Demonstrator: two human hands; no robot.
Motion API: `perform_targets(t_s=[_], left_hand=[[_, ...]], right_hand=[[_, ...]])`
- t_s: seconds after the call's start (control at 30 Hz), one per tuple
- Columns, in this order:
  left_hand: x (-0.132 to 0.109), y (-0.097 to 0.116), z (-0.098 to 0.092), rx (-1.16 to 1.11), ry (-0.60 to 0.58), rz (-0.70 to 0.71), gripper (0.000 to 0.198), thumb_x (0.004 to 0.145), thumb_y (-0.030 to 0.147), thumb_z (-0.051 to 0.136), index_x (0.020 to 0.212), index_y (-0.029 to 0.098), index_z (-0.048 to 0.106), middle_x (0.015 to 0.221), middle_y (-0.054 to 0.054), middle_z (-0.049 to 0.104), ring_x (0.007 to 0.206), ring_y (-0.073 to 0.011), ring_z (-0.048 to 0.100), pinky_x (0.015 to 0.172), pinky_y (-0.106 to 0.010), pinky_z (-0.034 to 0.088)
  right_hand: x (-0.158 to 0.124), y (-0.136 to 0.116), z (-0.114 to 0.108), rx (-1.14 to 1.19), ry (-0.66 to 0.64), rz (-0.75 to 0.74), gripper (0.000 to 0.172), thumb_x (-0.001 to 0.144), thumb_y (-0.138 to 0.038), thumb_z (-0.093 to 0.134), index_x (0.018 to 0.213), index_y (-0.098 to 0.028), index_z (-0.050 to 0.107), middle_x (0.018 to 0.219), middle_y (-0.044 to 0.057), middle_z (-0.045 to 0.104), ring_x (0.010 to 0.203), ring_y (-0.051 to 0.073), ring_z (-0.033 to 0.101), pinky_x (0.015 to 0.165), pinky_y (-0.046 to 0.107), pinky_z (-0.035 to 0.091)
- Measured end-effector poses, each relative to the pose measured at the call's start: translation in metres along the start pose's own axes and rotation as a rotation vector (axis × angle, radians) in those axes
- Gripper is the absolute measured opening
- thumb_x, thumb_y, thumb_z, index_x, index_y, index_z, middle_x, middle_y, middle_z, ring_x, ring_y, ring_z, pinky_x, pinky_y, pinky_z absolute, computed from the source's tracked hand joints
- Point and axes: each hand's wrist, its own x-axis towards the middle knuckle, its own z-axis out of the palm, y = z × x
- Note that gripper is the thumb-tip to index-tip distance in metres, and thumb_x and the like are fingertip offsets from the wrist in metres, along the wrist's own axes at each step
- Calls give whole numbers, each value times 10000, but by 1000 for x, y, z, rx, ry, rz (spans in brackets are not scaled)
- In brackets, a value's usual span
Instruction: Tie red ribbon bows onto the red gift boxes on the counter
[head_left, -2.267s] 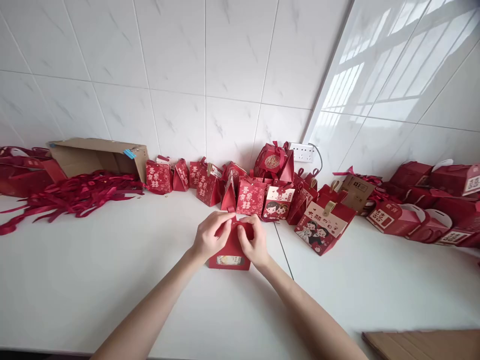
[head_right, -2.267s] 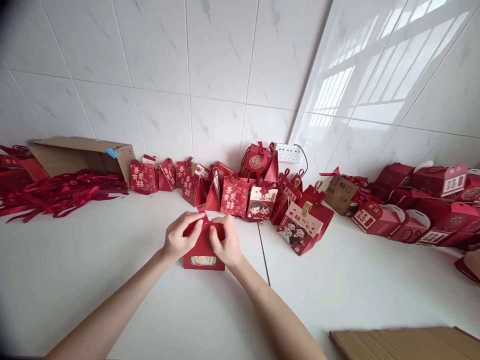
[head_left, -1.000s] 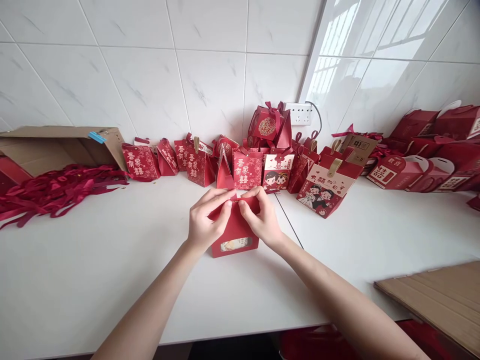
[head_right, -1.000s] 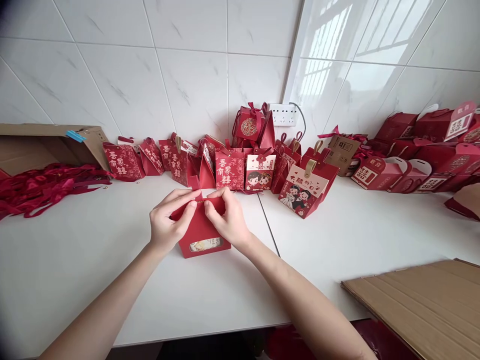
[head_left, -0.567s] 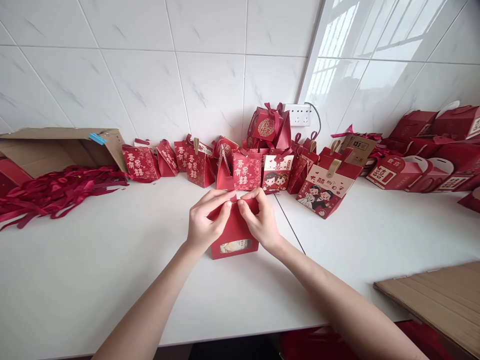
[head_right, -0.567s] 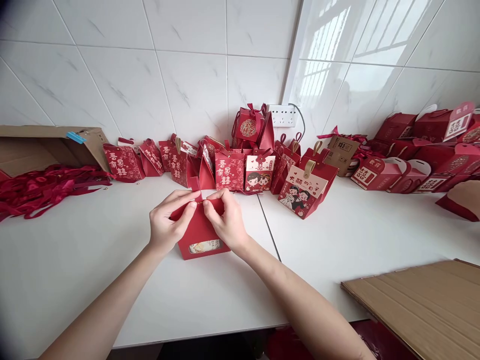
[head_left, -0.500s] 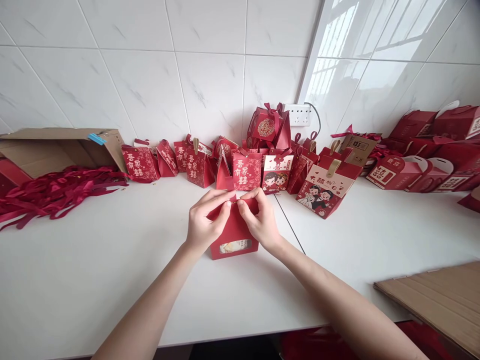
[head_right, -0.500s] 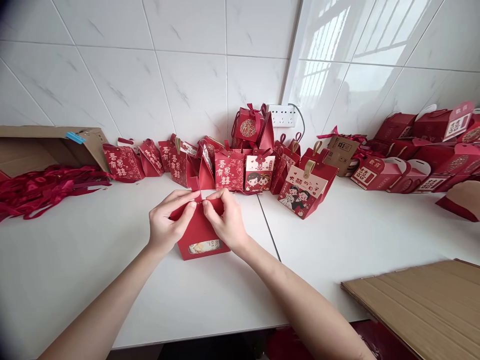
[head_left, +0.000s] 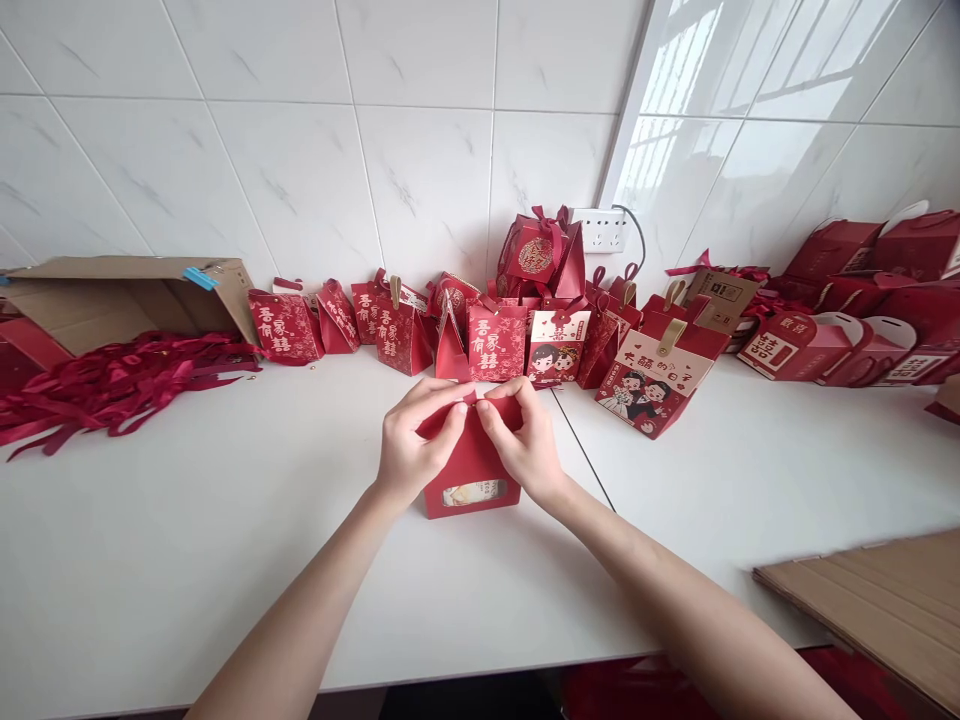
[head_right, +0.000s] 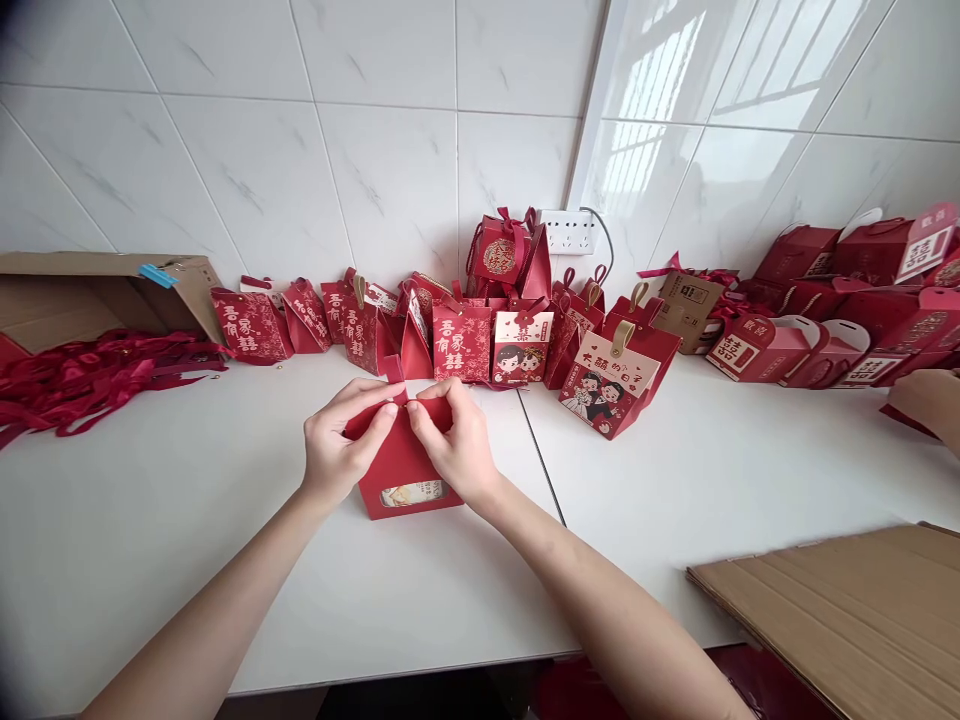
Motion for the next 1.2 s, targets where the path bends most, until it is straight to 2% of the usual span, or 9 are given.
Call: perform_targets(t_s=[0.23, 0.6, 0.77, 0.87, 0.97, 1.03, 1.2], left_hand=[[0, -1, 1, -1, 11, 11, 198, 856, 181, 550, 1017, 207, 663, 827, 7, 674, 750, -111, 629, 739, -237, 532], [-1, -2, 4, -176, 72, -108, 474, 788, 182, 623, 1237, 192, 472, 679, 41, 615, 671, -124, 619, 719, -271, 541], [-1, 0, 3, -272, 66, -272, 478, 760, 202, 654, 1204, 201, 478, 663, 44, 646, 679, -131, 644, 724, -269, 547], [-1, 1, 3, -283, 56, -349, 382, 747, 234, 664, 1108, 200, 542, 667, 35, 663, 678, -136, 656, 711, -262, 551], [0, 1, 2, -236, 47, -372, 154, 736, 251, 662, 875, 192, 631, 731, 5, 692, 726, -146, 668, 713, -250, 551], [1, 1, 2, -209, 45, -376, 74, 733, 253, 654, 773, 191, 646, 768, -4, 705, 755, -152, 672, 724, -246, 551], [1, 0, 1, -183, 26, -359, 73, 737, 256, 642, 766, 193, 663, 774, -2, 712, 753, -155, 671, 730, -249, 553]], right_hand=[[0, 0, 0, -24, 2, -18, 98, 878, -276, 528, 806, -234, 478, 758, -17, 617, 686, 138, 573, 679, 275, 475], [1, -2, -4, -101, -41, -132, 56, 867, -219, 500, 823, -223, 535, 787, 8, 607, 757, 166, 568, 713, 312, 464], [2, -2, -3, -98, -33, -110, 95, 870, -218, 493, 781, -225, 527, 762, 0, 605, 743, 164, 554, 709, 307, 457], [2, -2, -3, -96, -35, -100, 107, 869, -218, 494, 767, -227, 522, 751, -3, 601, 734, 163, 547, 702, 302, 451], [2, -3, -3, -89, -40, -94, 110, 866, -216, 495, 759, -226, 519, 745, -6, 598, 723, 160, 537, 699, 299, 444], [3, -3, -4, -82, -46, -82, 113, 865, -216, 494, 754, -226, 515, 744, -7, 596, 716, 158, 530, 700, 299, 439], [4, -4, -4, -75, -53, -63, 135, 862, -207, 487, 728, -226, 496, 721, -17, 585, 686, 150, 509, 689, 292, 429]])
